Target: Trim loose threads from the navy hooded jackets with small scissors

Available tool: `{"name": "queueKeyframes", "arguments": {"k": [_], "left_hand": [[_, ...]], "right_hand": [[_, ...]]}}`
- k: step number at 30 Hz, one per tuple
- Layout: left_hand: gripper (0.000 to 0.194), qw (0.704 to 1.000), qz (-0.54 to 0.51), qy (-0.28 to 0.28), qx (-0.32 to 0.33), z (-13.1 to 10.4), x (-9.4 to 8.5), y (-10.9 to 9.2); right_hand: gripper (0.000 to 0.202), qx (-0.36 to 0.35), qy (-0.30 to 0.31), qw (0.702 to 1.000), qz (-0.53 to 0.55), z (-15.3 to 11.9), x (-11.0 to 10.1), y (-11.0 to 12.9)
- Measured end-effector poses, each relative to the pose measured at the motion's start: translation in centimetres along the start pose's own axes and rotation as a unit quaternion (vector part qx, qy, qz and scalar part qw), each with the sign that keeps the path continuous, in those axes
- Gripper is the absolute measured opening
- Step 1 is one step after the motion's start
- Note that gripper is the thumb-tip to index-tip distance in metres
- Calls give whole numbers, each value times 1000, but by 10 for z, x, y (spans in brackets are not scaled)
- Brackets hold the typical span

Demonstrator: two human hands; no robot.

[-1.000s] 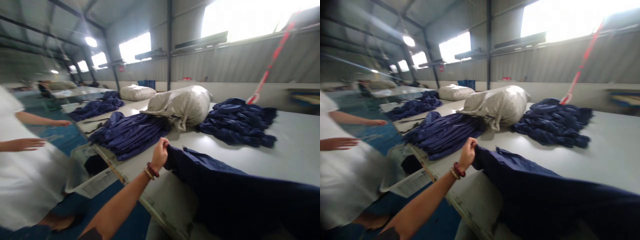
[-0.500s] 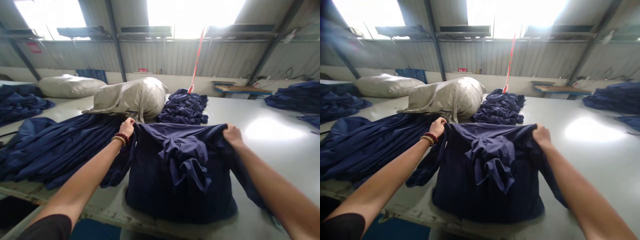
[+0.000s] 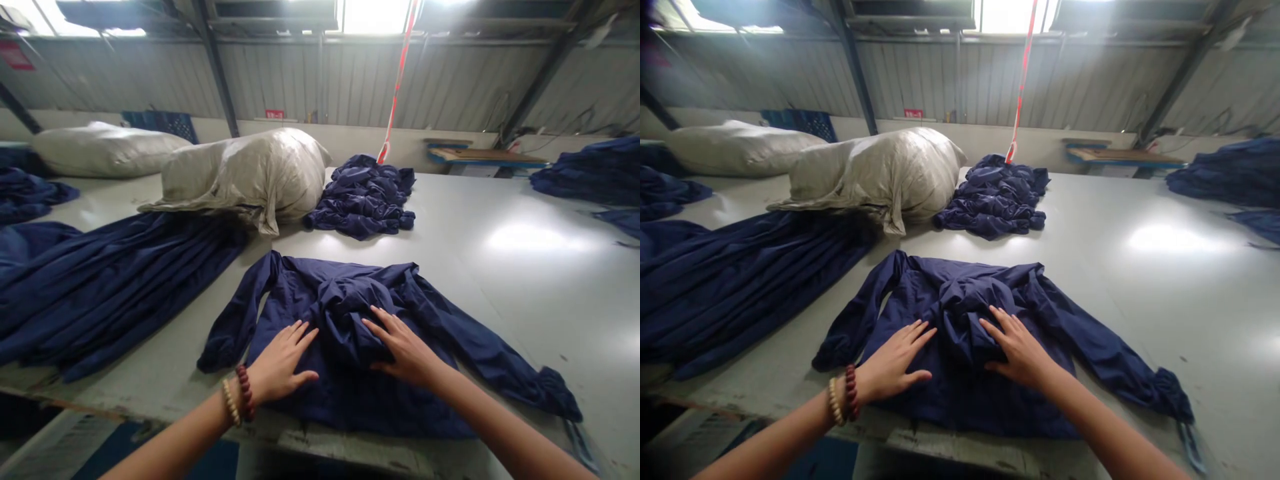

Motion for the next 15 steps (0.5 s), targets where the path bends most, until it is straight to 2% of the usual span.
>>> {"name": "queueKeyframes", "arguments": {"k": [2,3,5,7,9,11,12,13,14,15], "left_hand": [[94,999,18,28,-21,-4,23,3],[93,999,21,32,-23,-4,29,3],[91,999,19,24,-13,-5,29,-3],[80,1000,13,-6,2,-10,11,-6],[65,995,28,-93,-27,-23,-24,9],[62,964,72,-218,-131,-52,-67,48],[70,938,99,-266,-201,-73,-84,74],[79,913,118,-283,-270,-94,-93,101],[85,898,126,-272,-324,-111,-95,127],[84,895,117,-238,-359,-125,-91,151]], "right_hand": [[76,17,-8,1000,-16,9,15,3],[72,28,-9,999,-18,14,21,3],[71,36,12,999,-17,22,30,5],[76,18,44,999,-8,23,31,10],[76,20,35,999,-1,9,15,4],[72,108,-45,993,-25,-23,-16,-33],[73,190,-102,975,-53,-50,-34,-63],[78,289,-157,940,-95,-85,-52,-96],[85,387,-186,892,-139,-124,-65,-129],[91,476,-191,841,-174,-163,-72,-160]]}}
Point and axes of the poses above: each hand's wrist, its own z-axis towards the middle knuckle, its own x-axis out of the palm, y = z × x, the point moved 9 cm from there along z, towards the middle knuckle, and after that the axes turned 3 degrees about -z, right-handed, at the moved point
